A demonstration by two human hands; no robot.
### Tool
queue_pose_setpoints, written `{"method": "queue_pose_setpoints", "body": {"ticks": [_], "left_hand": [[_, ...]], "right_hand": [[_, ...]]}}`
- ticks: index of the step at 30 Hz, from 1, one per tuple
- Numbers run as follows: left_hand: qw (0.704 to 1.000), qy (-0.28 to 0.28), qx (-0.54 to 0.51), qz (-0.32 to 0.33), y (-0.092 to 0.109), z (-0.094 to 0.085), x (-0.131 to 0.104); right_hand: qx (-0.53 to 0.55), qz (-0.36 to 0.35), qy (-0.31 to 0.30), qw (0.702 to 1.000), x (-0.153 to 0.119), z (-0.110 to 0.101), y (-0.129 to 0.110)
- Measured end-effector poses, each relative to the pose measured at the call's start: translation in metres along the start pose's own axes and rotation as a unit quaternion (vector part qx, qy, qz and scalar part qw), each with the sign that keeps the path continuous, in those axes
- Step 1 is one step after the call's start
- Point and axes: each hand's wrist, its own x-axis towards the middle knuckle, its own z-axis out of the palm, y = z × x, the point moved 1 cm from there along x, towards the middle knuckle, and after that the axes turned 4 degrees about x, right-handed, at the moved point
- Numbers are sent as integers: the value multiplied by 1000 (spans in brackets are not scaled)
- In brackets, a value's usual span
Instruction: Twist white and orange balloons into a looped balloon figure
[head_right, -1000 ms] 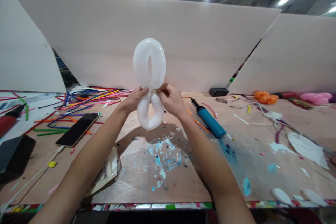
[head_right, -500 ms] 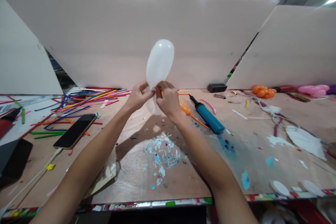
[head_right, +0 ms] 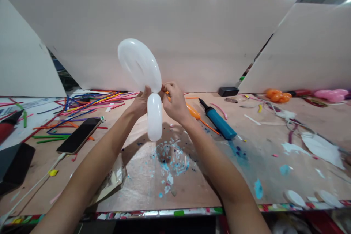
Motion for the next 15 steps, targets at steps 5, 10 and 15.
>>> {"method": "queue_pose_setpoints", "body": {"ticks": [5, 10, 15], "left_hand": [[999, 10, -3, -34, 4, 2, 3], [981, 169, 82, 48, 18, 1, 0], [935, 219, 242, 136, 16, 4, -17]], "right_hand": [[-40, -5, 38, 998, -5, 11, 0], [-89, -60, 35, 994, -14, 13, -4], [-174, -35, 35, 983, -38, 9, -2]]}}
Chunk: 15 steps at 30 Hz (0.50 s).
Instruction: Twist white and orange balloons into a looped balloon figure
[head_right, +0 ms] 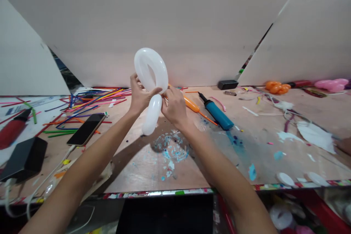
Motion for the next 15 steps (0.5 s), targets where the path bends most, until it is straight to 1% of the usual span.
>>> {"method": "queue_pose_setpoints", "body": {"ticks": [2, 3, 4, 5, 7, 9, 10, 11, 12, 14, 15], "left_hand": [[999, 34, 41, 8, -5, -1, -10], [997, 41, 59, 9, -9, 0, -15], [997, 32, 71, 10, -14, 1, -20], [997, 0, 71, 10, -18, 3, -23], [993, -113, 42, 5, -26, 10, -27], [972, -234, -22, -17, -27, 23, -28], [959, -274, -69, -36, -25, 32, -27], [943, -306, -121, -59, -20, 42, -25], [925, -324, -180, -85, -11, 55, -24], [882, -361, -274, -126, 14, 86, -21], [866, -364, -311, -141, 29, 103, -19]], "right_hand": [[-11, -1, 7, 1000, -12, -3, 0], [-11, -2, 8, 1000, -18, -4, 0], [-9, -1, 10, 1000, -24, -6, 1], [-5, 1, 13, 1000, -30, -8, 2], [0, 3, 20, 1000, -38, -13, 6], [-3, -1, 26, 1000, -40, -19, 11], [-7, -5, 28, 1000, -39, -23, 14], [-12, -8, 33, 999, -37, -29, 17], [-17, -8, 42, 999, -33, -36, 20], [-35, -7, 79, 996, -21, -58, 28], [-49, -5, 102, 994, -15, -71, 32]]}}
